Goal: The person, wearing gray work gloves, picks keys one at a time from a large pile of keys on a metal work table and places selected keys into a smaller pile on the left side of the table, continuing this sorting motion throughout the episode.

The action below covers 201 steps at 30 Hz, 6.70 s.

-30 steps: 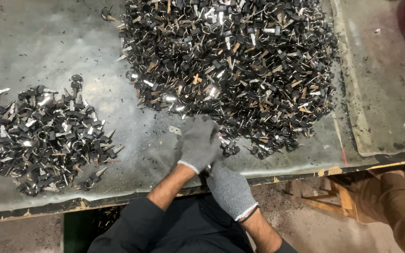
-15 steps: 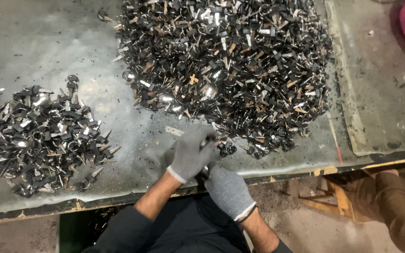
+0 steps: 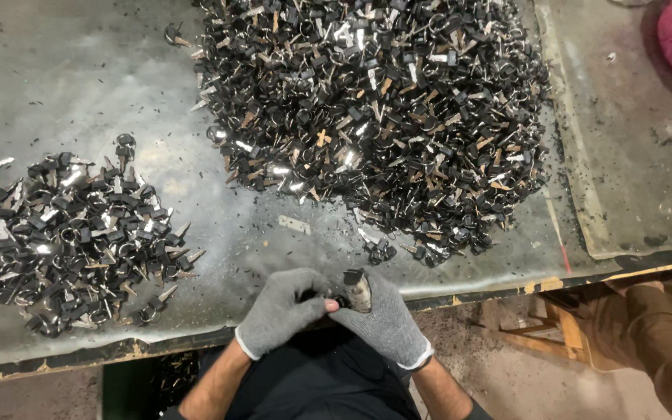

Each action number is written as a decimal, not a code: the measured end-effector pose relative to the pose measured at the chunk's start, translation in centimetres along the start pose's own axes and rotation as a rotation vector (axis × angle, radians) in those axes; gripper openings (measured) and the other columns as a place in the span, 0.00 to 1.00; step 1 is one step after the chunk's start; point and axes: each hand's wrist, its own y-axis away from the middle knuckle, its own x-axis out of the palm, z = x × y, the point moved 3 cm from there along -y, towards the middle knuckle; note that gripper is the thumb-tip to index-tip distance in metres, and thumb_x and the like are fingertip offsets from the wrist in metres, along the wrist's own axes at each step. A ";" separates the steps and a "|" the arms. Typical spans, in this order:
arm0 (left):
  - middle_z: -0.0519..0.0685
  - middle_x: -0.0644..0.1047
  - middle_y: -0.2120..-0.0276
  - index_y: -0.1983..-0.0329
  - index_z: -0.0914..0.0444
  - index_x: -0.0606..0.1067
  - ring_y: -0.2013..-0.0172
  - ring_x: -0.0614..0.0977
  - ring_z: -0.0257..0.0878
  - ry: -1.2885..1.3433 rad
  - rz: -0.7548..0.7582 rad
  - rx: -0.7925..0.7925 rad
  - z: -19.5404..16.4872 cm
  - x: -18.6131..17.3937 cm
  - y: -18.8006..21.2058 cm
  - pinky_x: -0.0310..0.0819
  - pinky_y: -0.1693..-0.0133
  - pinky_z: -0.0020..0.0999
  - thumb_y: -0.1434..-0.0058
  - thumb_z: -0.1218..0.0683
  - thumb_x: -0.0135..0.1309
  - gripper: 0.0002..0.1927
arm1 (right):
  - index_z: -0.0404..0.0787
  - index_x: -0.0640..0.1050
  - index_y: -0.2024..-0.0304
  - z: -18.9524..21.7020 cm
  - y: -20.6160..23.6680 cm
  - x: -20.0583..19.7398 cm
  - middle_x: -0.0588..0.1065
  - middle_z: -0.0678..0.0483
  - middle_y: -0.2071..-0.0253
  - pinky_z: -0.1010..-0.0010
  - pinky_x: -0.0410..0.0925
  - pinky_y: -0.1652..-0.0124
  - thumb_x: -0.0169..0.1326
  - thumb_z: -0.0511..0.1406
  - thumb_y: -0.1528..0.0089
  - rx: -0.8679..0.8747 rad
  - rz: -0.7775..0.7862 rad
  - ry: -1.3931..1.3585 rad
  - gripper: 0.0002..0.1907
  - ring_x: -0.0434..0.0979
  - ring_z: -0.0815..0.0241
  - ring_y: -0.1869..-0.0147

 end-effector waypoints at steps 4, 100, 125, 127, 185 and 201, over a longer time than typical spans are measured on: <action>0.48 0.75 0.76 0.67 0.66 0.78 0.75 0.75 0.35 -0.103 -0.018 0.173 -0.7 0.2 0.1 0.71 0.71 0.34 0.46 0.54 0.66 0.11 | 0.39 0.74 0.48 0.3 -0.1 0.7 0.78 0.53 0.57 0.67 0.78 0.58 0.71 0.39 0.51 0.107 0.058 0.120 0.31 0.82 0.63 0.57; 0.59 0.76 0.63 0.49 0.68 0.73 0.63 0.80 0.57 -0.710 -0.350 0.463 2.4 1.9 -3.0 0.74 0.64 0.50 0.46 0.61 0.57 0.20 | 0.27 0.71 0.49 0.5 -4.1 1.6 0.78 0.42 0.71 0.62 0.76 0.73 0.49 0.37 0.31 -0.073 0.192 1.112 0.17 0.84 0.48 0.69; 0.55 0.78 0.74 0.66 0.63 0.78 0.71 0.80 0.54 -0.752 -0.472 0.350 1.0 1.3 -1.4 0.72 0.68 0.51 0.46 0.55 0.64 0.08 | 0.37 0.52 0.25 -0.6 -1.8 2.1 0.77 0.41 0.64 0.64 0.74 0.76 0.44 0.37 0.30 0.219 0.448 1.056 0.33 0.82 0.53 0.74; 0.55 0.77 0.75 0.65 0.63 0.79 0.73 0.80 0.53 -0.705 -0.473 0.372 1.3 1.2 -1.5 0.72 0.68 0.50 0.46 0.56 0.63 0.08 | 0.29 0.54 0.25 0.3 -1.7 2.4 0.72 0.29 0.46 0.65 0.74 0.79 0.48 0.28 0.34 -0.004 0.452 1.304 0.36 0.82 0.53 0.76; 0.55 0.80 0.62 0.55 0.61 0.78 0.62 0.81 0.55 -0.653 -0.280 0.367 2.2 0.3 -3.2 0.75 0.60 0.51 0.47 0.59 0.59 0.15 | 0.36 0.71 0.54 -0.2 -3.9 1.3 0.79 0.46 0.72 0.62 0.77 0.73 0.46 0.41 0.31 0.252 0.315 0.576 0.13 0.84 0.52 0.73; 0.55 0.81 0.66 0.54 0.59 0.79 0.65 0.82 0.54 -0.629 -0.368 0.394 3.1 1.3 -3.2 0.75 0.62 0.52 0.46 0.62 0.56 0.15 | 0.33 0.71 0.54 1.2 -2.5 2.5 0.78 0.44 0.66 0.59 0.73 0.80 0.51 0.35 0.34 -0.069 0.045 0.990 0.11 0.82 0.50 0.76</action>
